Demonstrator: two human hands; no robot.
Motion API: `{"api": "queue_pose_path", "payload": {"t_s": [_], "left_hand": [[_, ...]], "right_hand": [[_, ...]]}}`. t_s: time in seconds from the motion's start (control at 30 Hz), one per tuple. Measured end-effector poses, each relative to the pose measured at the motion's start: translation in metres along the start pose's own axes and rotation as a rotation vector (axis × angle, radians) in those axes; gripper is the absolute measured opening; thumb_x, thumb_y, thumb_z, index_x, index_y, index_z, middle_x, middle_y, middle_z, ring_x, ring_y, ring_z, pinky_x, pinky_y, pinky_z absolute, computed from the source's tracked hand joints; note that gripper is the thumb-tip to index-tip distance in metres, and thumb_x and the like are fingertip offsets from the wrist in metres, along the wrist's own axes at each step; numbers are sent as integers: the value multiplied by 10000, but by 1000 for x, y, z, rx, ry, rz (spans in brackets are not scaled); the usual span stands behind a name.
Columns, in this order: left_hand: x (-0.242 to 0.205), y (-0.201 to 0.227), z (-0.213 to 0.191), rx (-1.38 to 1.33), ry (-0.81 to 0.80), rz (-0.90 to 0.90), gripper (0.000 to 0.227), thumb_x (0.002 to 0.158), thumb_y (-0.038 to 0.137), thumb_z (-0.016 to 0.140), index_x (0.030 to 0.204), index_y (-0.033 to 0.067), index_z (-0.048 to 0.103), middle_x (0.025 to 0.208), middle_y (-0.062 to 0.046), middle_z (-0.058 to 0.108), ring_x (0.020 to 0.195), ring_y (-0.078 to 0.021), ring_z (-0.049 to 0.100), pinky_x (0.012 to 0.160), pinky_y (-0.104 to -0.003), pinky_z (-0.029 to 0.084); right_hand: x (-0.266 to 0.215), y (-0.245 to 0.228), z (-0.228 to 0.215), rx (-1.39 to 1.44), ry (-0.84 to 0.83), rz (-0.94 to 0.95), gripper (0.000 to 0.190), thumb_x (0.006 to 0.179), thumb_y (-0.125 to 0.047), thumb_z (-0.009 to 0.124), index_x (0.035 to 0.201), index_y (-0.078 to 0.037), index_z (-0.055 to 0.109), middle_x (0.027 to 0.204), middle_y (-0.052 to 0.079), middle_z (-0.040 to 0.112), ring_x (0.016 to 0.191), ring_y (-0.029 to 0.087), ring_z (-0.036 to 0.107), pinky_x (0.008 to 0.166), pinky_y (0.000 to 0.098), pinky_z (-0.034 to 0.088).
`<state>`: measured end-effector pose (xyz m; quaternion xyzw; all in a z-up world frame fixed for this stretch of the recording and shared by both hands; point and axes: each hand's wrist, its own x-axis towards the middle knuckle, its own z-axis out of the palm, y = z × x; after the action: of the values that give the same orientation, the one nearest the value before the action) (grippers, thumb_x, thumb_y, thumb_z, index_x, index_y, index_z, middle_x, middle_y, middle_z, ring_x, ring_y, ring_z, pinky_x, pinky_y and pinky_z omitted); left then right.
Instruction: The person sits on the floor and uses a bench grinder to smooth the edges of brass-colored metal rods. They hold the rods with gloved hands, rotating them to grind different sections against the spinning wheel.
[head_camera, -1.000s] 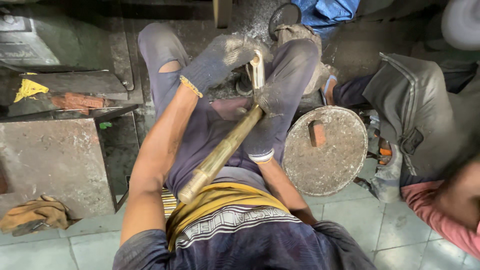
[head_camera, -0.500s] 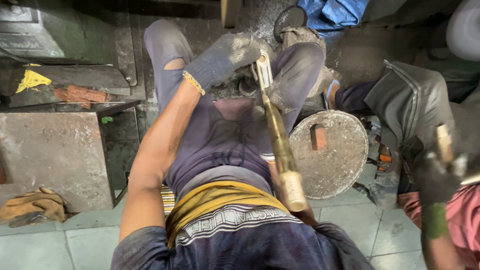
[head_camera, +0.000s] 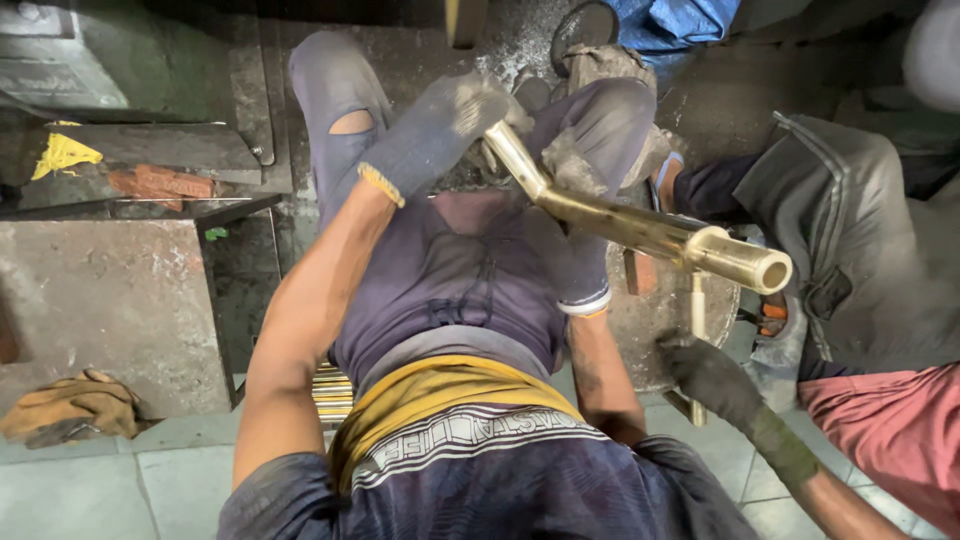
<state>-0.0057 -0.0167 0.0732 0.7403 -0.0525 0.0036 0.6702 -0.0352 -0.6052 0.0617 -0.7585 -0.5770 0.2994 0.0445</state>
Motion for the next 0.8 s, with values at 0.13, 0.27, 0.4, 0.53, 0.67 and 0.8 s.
{"api": "queue_pose_path", "payload": {"t_s": [0.13,0.27,0.4,0.53,0.67,0.8], "left_hand": [[-15,15,9,-13,187,-17,297,1084,208,509,1135,14,727,1114,-120,728,1022,-228,705,926,-346,551],[-29,11,15,-18,320,-23,246,1094,138,535,1213,-8,693,1168,-115,725,1081,-199,696,964,-333,537],[-35,-4,14,-765,317,-338,254,1026,152,542,1212,12,643,1091,-72,708,943,-161,712,810,-320,633],[-45,-12,7,-564,472,-325,265,1077,187,604,1224,-20,679,1045,-53,698,920,-108,658,746,-244,573],[-69,-9,-5,-526,574,-409,322,1062,227,653,1253,-8,762,781,-41,551,580,-128,414,468,-244,326],[-64,-27,-20,-240,586,-523,309,1034,216,687,1252,0,725,887,-52,688,684,-196,559,537,-315,396]], "right_hand": [[31,-1,-2,-9,121,-11,325,733,-104,646,1042,-3,657,978,94,672,1020,231,664,918,333,533],[169,-7,-8,172,656,328,335,809,-155,636,1112,-14,656,1048,108,680,1061,233,668,945,340,533],[326,-3,-5,550,963,423,349,885,-206,626,1182,-24,654,1119,123,688,1103,235,673,971,347,533],[370,-3,-25,604,918,385,367,961,-257,616,1252,-35,653,1190,137,697,1145,236,678,998,354,533],[389,-7,-50,577,828,429,389,1037,-308,606,1322,-46,652,1260,152,705,1186,238,683,1024,361,533],[402,7,-72,257,805,206,339,1076,-249,610,1308,-5,656,1299,243,659,1221,373,610,1069,454,463]]}}
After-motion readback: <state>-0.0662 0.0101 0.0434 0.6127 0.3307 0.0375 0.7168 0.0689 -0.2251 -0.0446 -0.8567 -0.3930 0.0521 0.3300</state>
